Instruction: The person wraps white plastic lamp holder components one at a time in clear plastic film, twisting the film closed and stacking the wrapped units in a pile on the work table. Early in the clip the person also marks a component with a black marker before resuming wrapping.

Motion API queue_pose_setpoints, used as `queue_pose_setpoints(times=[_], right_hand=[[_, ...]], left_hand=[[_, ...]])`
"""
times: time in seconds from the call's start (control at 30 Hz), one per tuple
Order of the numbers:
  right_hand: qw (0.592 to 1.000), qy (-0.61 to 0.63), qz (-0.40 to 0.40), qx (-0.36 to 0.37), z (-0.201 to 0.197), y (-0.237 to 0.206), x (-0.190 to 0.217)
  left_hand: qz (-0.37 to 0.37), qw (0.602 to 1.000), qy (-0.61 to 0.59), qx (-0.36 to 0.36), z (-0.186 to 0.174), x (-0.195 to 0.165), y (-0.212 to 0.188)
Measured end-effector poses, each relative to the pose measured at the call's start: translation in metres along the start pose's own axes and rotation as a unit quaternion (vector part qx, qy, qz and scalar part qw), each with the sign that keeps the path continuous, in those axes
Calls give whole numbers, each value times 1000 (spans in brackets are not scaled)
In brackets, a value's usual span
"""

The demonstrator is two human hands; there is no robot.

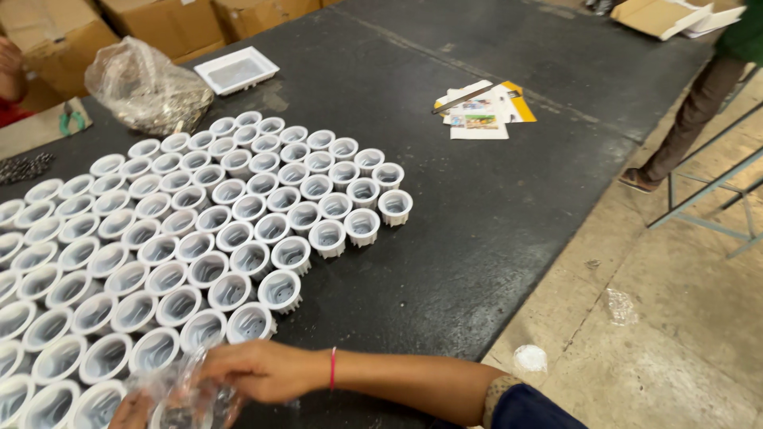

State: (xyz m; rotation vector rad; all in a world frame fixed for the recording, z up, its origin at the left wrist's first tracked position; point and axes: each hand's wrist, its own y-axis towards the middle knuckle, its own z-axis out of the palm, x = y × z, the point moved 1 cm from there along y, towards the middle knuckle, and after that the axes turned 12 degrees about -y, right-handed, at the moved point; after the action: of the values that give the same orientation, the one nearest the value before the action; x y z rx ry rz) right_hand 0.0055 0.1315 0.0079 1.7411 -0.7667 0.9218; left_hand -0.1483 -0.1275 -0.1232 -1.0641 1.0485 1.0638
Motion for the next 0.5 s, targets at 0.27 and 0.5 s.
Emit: queue_pose_setpoints(times=[0.27, 0.5], right_hand=[[990, -138, -10, -10, -15, 7, 34], [969, -246, 24, -25, -2, -4, -6]], left_hand=[[-11, 997, -78, 19, -7, 0, -3], [76, 996, -38, 11, -9, 8, 0]])
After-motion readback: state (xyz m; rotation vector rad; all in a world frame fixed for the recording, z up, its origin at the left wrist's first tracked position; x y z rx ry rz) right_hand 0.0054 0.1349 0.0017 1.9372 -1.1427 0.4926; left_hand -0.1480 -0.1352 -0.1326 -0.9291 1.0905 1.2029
